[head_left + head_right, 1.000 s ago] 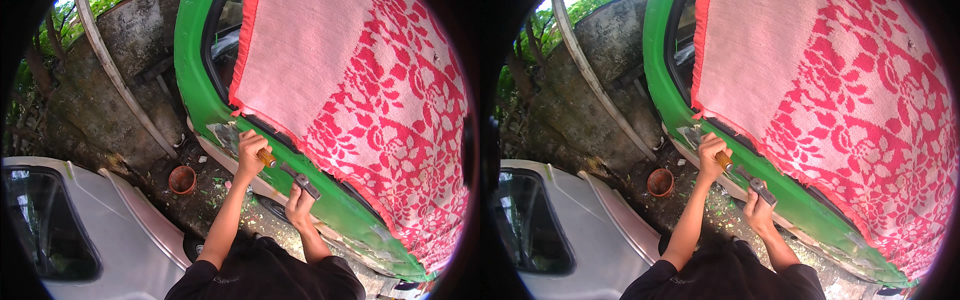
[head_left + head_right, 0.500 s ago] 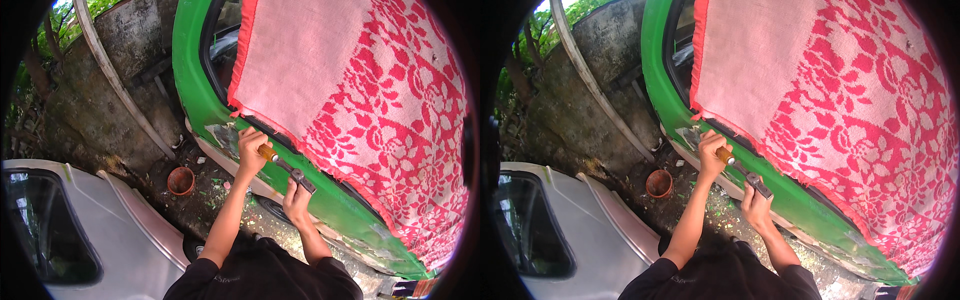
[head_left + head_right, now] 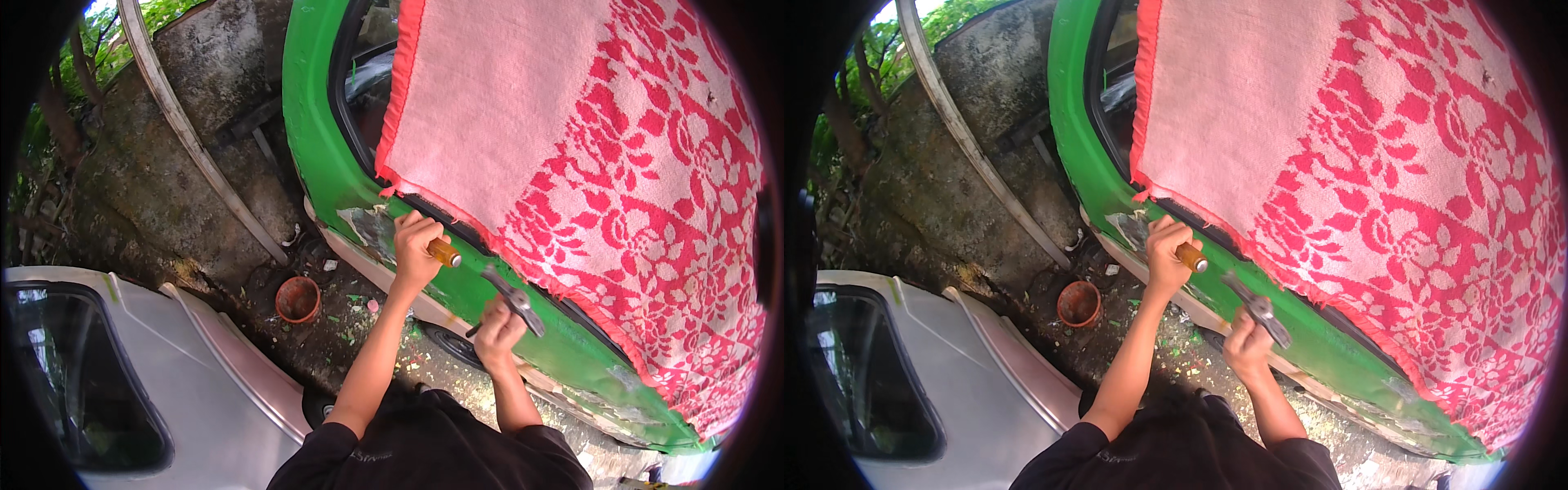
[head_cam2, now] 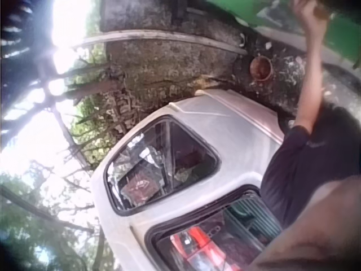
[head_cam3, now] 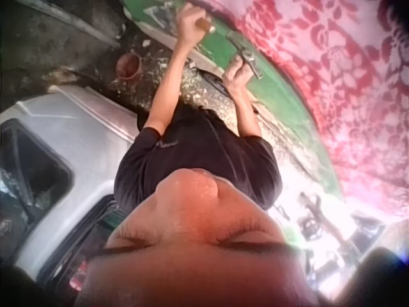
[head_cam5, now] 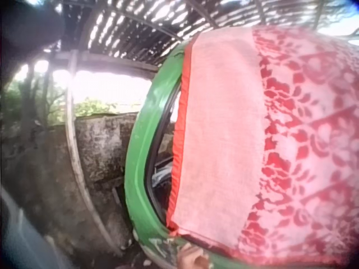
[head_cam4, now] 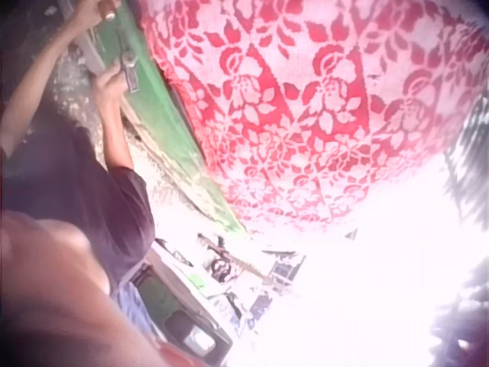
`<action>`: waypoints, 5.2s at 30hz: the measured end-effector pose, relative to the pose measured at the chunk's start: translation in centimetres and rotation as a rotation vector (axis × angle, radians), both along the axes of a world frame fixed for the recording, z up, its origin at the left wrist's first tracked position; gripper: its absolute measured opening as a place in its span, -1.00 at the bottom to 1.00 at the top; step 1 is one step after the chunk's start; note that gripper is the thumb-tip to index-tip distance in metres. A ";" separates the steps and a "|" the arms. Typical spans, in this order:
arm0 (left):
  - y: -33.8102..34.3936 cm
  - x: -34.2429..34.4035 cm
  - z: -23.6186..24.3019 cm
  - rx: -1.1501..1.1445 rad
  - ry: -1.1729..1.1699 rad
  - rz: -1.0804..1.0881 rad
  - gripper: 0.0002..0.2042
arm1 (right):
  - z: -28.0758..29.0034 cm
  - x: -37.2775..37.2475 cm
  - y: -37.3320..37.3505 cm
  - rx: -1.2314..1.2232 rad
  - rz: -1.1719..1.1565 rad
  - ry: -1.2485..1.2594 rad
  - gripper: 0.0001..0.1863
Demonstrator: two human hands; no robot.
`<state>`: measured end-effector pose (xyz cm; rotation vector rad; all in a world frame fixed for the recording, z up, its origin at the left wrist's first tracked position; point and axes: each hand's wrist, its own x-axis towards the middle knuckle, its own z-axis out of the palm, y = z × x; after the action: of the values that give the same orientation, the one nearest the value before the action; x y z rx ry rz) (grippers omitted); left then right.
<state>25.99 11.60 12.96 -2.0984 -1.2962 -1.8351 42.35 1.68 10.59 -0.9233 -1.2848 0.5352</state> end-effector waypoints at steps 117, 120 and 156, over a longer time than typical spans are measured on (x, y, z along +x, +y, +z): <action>-0.2 -3.1 -2.3 0.142 0.056 -0.256 -0.66 | -0.7 1.8 -2.3 0.059 0.256 -0.342 -0.87; -0.1 -3.2 -2.3 0.134 0.059 -0.237 -0.66 | 1.3 0.0 -1.1 -0.060 0.211 -0.457 -0.86; -3.3 -1.5 -0.6 0.027 0.080 -0.104 -0.74 | -4.1 3.2 -2.0 -0.392 0.348 0.004 -0.67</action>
<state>24.49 8.29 12.38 -2.2394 -1.1591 -1.7756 45.53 -0.35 6.52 -1.0206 -1.3711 1.0888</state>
